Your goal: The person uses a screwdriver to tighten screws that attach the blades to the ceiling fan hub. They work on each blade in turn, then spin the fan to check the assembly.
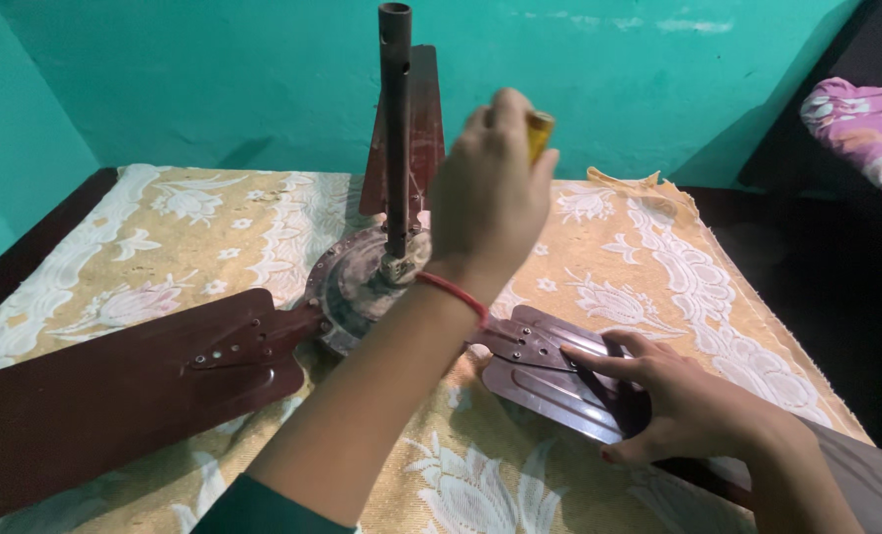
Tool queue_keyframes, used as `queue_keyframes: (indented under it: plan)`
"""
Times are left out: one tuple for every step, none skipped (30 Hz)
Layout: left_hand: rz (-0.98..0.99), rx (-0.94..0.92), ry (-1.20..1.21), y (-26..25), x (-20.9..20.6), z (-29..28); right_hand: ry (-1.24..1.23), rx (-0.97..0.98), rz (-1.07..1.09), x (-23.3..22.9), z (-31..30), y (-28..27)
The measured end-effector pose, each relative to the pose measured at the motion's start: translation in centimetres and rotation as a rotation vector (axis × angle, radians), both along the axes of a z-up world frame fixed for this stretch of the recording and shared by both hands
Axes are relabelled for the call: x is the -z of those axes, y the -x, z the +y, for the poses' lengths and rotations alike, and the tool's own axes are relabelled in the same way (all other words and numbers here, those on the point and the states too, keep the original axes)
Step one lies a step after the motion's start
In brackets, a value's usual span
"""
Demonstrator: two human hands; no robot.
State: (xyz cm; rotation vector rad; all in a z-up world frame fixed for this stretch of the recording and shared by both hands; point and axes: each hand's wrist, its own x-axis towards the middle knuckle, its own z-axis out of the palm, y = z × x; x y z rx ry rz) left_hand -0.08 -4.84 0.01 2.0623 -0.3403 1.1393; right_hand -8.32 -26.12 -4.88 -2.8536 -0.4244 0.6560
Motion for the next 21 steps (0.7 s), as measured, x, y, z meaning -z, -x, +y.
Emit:
queue_keyframes:
  plan:
    - [0.006, -0.017, 0.011, 0.0, 0.0, 0.4, 0.007, 0.013, 0.008, -0.1, 0.1, 0.0]
    - [0.011, -0.038, 0.026, -0.1, 0.0, 0.9, 0.018, 0.023, 0.016, -0.3, 0.3, 0.0]
    - [0.017, -0.059, 0.040, 0.0, 0.1, 1.5, 0.028, 0.032, 0.024, -0.4, 0.4, 0.0]
    - [-0.021, -0.068, 0.051, 0.0, 0.2, 2.0, 0.035, 0.027, 0.018, -0.4, 0.4, 0.1]
    - [-0.058, -0.077, 0.061, 0.1, 0.4, 2.5, 0.042, 0.021, 0.011, -0.4, 0.5, 0.1]
    - [-0.095, -0.084, 0.073, 0.2, 0.5, 2.8, 0.049, 0.017, 0.005, -0.4, 0.4, 0.1]
    - [-0.117, -0.072, 0.085, 0.2, 0.5, 3.2, 0.045, 0.021, 0.010, -0.4, 0.4, 0.1]
    - [-0.139, -0.062, 0.099, 0.2, 0.6, 3.5, 0.042, 0.023, 0.014, -0.4, 0.4, 0.1]
    - [-0.161, -0.051, 0.113, 0.2, 0.7, 3.7, 0.039, 0.025, 0.019, -0.3, 0.4, 0.1]
    - [-0.152, -0.037, 0.124, 0.2, 0.8, 3.9, 0.026, 0.021, 0.015, -0.3, 0.3, 0.1]
    - [-0.143, -0.022, 0.135, 0.1, 0.8, 4.1, 0.013, 0.016, 0.010, -0.2, 0.3, 0.0]
    - [-0.133, -0.007, 0.145, 0.1, 0.9, 4.1, -0.002, 0.014, 0.007, -0.1, 0.2, 0.0]
    - [-0.140, -0.009, 0.143, 0.1, 1.0, 4.2, 0.001, 0.008, 0.004, 0.0, 0.2, 0.0]
    - [-0.148, -0.007, 0.140, 0.0, 1.0, 4.2, 0.002, 0.006, 0.001, 0.1, 0.1, -0.1]
    - [-0.155, -0.005, 0.136, 0.0, 1.0, 4.1, 0.003, 0.005, -0.003, 0.1, 0.0, -0.1]
    - [-0.156, 0.001, 0.132, 0.0, 1.0, 4.1, 0.003, 0.015, 0.006, 0.2, 0.0, -0.1]
    - [-0.157, 0.006, 0.127, 0.0, 1.0, 4.1, 0.002, 0.024, 0.015, 0.2, 0.0, -0.1]
    - [-0.159, 0.011, 0.122, 0.1, 1.0, 4.1, 0.002, 0.033, 0.022, 0.3, 0.0, -0.2]
    - [-0.154, 0.033, 0.114, 0.2, 1.0, 4.1, 0.004, 0.029, 0.016, 0.3, 0.0, -0.2]
    - [-0.147, 0.055, 0.106, 0.4, 0.9, 4.0, 0.006, 0.025, 0.012, 0.3, 0.0, -0.1]
    - [-0.140, 0.077, 0.099, 0.5, 0.9, 4.0, 0.009, 0.021, 0.008, 0.3, 0.0, -0.1]
